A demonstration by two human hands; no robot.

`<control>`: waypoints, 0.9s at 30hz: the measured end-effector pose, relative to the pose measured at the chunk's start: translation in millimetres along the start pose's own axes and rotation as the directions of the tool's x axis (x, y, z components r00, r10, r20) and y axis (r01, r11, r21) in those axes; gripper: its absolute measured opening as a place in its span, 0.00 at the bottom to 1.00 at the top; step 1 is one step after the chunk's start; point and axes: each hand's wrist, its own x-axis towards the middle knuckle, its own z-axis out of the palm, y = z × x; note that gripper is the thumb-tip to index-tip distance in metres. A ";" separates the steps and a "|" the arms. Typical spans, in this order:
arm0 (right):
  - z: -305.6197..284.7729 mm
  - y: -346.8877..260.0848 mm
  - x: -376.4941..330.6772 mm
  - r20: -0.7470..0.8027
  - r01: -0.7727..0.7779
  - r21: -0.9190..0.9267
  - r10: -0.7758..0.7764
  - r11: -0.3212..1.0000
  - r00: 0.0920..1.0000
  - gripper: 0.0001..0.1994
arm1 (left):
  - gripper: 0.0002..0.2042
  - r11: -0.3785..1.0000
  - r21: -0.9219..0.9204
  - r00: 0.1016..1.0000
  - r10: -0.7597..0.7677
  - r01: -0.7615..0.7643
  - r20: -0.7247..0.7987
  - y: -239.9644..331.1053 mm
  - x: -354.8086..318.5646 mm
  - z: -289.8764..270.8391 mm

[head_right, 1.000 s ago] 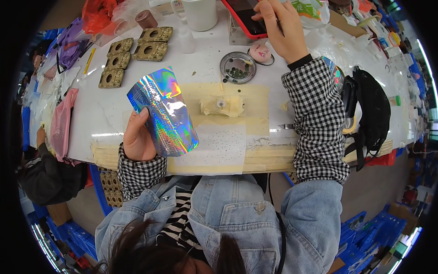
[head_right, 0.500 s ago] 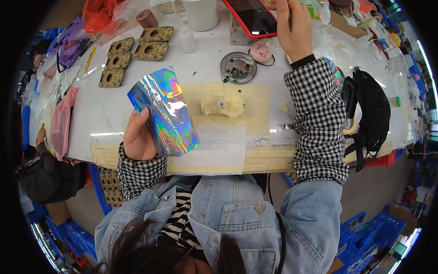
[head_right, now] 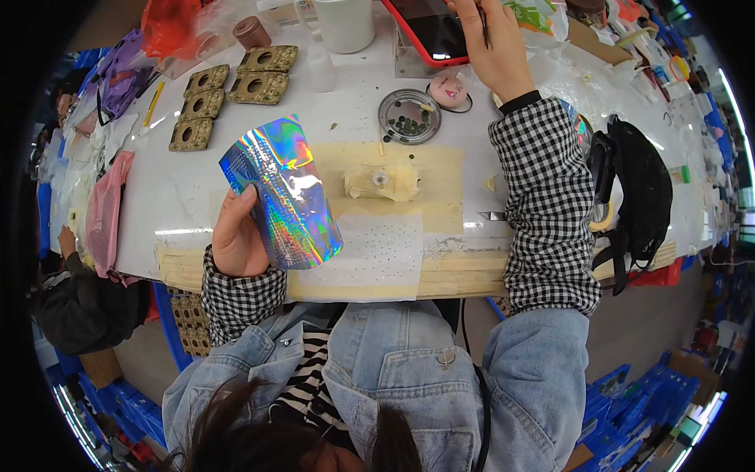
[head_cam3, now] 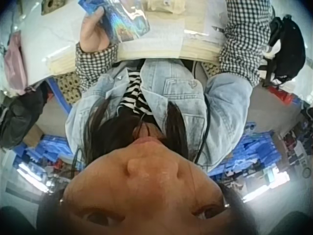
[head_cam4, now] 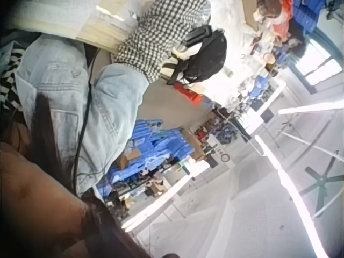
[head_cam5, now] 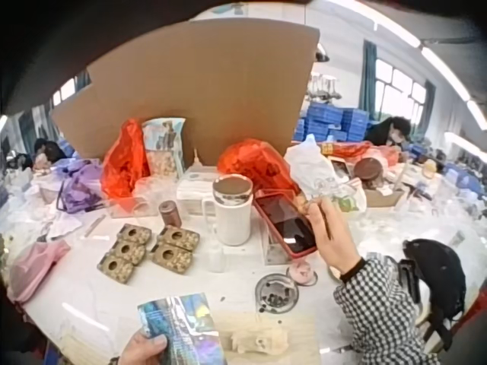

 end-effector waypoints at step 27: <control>-5.0 -3.6 5.1 -0.042 0.010 -0.004 -0.011 1.000 0.999 0.19 | 0.13 1.000 -0.011 1.000 -0.007 0.007 -0.007 1.0 -0.4 1.3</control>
